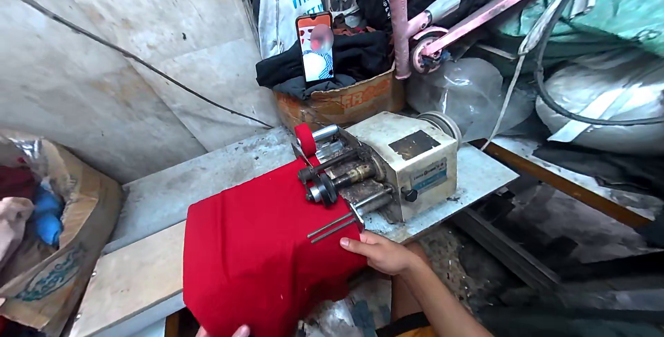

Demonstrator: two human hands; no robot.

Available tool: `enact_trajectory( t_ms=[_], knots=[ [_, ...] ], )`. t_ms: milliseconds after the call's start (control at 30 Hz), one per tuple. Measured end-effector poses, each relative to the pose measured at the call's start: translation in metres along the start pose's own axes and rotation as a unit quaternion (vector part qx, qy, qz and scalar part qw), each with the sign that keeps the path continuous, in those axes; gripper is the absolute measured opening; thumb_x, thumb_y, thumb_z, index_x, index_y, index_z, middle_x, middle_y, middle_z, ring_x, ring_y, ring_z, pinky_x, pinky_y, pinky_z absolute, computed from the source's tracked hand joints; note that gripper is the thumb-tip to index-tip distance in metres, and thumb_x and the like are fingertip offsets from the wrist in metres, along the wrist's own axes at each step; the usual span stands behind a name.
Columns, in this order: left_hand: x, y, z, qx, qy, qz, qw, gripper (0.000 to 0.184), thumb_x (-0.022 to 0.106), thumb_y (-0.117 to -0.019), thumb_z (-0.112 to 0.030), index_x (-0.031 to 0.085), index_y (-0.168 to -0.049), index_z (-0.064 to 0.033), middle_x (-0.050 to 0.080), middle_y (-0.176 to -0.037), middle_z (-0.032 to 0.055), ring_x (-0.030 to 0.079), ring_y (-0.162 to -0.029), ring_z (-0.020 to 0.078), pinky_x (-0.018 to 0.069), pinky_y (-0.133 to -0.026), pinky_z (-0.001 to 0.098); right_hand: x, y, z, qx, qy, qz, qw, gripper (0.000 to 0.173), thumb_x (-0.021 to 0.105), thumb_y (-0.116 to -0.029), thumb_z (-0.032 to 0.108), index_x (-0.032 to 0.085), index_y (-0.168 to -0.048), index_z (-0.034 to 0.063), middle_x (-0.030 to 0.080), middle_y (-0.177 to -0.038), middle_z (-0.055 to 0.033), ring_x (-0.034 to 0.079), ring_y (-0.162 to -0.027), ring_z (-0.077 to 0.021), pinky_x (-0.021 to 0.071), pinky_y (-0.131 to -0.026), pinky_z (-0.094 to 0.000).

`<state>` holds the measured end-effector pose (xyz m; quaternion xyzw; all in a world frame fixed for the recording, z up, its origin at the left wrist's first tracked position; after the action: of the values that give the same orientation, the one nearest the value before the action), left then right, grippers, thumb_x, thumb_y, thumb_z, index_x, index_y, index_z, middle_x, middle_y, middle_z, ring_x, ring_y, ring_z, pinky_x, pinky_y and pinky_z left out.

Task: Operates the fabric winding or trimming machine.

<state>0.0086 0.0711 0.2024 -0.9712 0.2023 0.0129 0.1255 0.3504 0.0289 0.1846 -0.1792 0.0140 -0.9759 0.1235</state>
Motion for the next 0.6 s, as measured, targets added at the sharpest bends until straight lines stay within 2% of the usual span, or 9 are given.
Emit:
enact_trajectory(
  t_ms=[33,100,167,267,333,400,500,533,600],
  knots=[
    [0.000,-0.003,-0.003,-0.008,-0.016,-0.006,1.000,0.038,0.082,-0.0854,-0.015,0.066,-0.119,-0.0256,0.076,-0.106,-0.0123,0.072,-0.097,0.0031,0.0611,-0.089,0.0275,0.000,-0.002,0.002,-0.002,0.000,0.006,1.000,0.026,0.045,-0.1102,0.024,0.065,-0.119,0.0112,0.075,-0.108,0.0027,0.070,-0.104,-0.0083,0.0571,-0.098,-0.0334],
    [-0.006,-0.009,-0.008,0.015,0.022,-0.015,1.000,0.037,0.081,-0.0863,-0.028,0.068,-0.120,-0.0353,0.076,-0.109,-0.0171,0.070,-0.098,-0.0027,0.0591,-0.087,0.0202,-0.002,-0.006,0.007,-0.006,0.009,0.015,1.000,0.023,0.048,-0.1092,0.023,0.066,-0.120,0.0136,0.075,-0.109,0.0050,0.070,-0.105,-0.0064,0.0571,-0.098,-0.0315],
    [-0.011,-0.014,-0.006,0.040,0.070,-0.024,0.996,0.037,0.078,-0.0901,-0.025,0.068,-0.126,-0.0303,0.075,-0.114,-0.0114,0.070,-0.103,0.0018,0.0582,-0.092,0.0246,-0.004,-0.007,0.009,0.003,0.024,0.019,1.000,0.020,0.051,-0.1079,0.022,0.066,-0.120,0.0156,0.075,-0.109,0.0077,0.070,-0.104,-0.0041,0.0572,-0.097,-0.0292],
    [-0.005,-0.014,0.005,-0.006,-0.019,-0.050,0.999,0.034,0.082,-0.0842,-0.011,0.068,-0.114,-0.0213,0.077,-0.101,-0.0111,0.073,-0.093,0.0037,0.0618,-0.086,0.0278,-0.005,-0.009,0.005,0.005,0.009,0.031,0.999,0.020,0.053,-0.1066,0.022,0.064,-0.122,0.0157,0.075,-0.112,0.0078,0.069,-0.107,-0.0045,0.0563,-0.099,-0.0298],
    [-0.002,-0.011,0.006,0.026,0.053,-0.033,0.998,0.034,0.080,-0.0880,-0.021,0.070,-0.119,-0.0302,0.076,-0.109,-0.0126,0.071,-0.100,0.0011,0.0590,-0.091,0.0255,-0.007,-0.009,0.003,-0.002,0.004,0.038,0.999,0.020,0.053,-0.1071,0.023,0.065,-0.122,0.0166,0.075,-0.112,0.0075,0.069,-0.107,-0.0051,0.0561,-0.100,-0.0307],
    [-0.004,-0.012,0.009,0.062,0.113,-0.034,0.991,0.037,0.075,-0.0924,-0.023,0.068,-0.128,-0.0300,0.074,-0.117,-0.0094,0.069,-0.108,0.0039,0.0568,-0.098,0.0279,-0.007,-0.007,0.002,-0.007,0.011,0.041,0.999,0.020,0.052,-0.1079,0.024,0.066,-0.121,0.0177,0.075,-0.112,0.0082,0.069,-0.107,-0.0046,0.0561,-0.099,-0.0304],
    [0.003,-0.012,0.014,0.020,-0.004,-0.061,0.998,0.038,0.080,-0.0865,-0.011,0.065,-0.119,-0.0223,0.076,-0.106,-0.0111,0.072,-0.098,0.0046,0.0610,-0.090,0.0286,-0.007,-0.007,0.004,-0.015,0.026,0.045,0.999,0.022,0.050,-0.1088,0.025,0.066,-0.122,0.0174,0.074,-0.113,0.0087,0.069,-0.108,-0.0037,0.0556,-0.100,-0.0294],
    [0.005,-0.011,0.013,0.020,-0.004,-0.053,0.998,0.038,0.081,-0.0861,-0.013,0.065,-0.119,-0.0239,0.076,-0.106,-0.0123,0.072,-0.098,0.0036,0.0610,-0.090,0.0277,-0.008,-0.007,0.003,-0.015,0.029,0.048,0.998,0.022,0.050,-0.1090,0.025,0.066,-0.122,0.0162,0.074,-0.113,0.0080,0.068,-0.108,-0.0041,0.0554,-0.100,-0.0299],
    [0.003,-0.011,0.007,0.053,0.087,-0.041,0.994,0.039,0.077,-0.0906,-0.024,0.067,-0.127,-0.0315,0.074,-0.116,-0.0126,0.069,-0.108,0.0020,0.0567,-0.097,0.0267,-0.008,-0.006,0.002,-0.009,0.041,0.051,0.998,0.023,0.049,-0.1093,0.026,0.065,-0.122,0.0157,0.074,-0.113,0.0085,0.068,-0.109,-0.0035,0.0554,-0.100,-0.0296]
  ],
)
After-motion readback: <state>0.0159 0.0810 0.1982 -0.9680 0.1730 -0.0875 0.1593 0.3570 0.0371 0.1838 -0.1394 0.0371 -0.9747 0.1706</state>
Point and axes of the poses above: each hand's wrist, its own y-axis away from the middle knuckle, its own x-axis out of the palm, z = x × y, the point moved 7 cm from there along -y, towards the middle knuckle
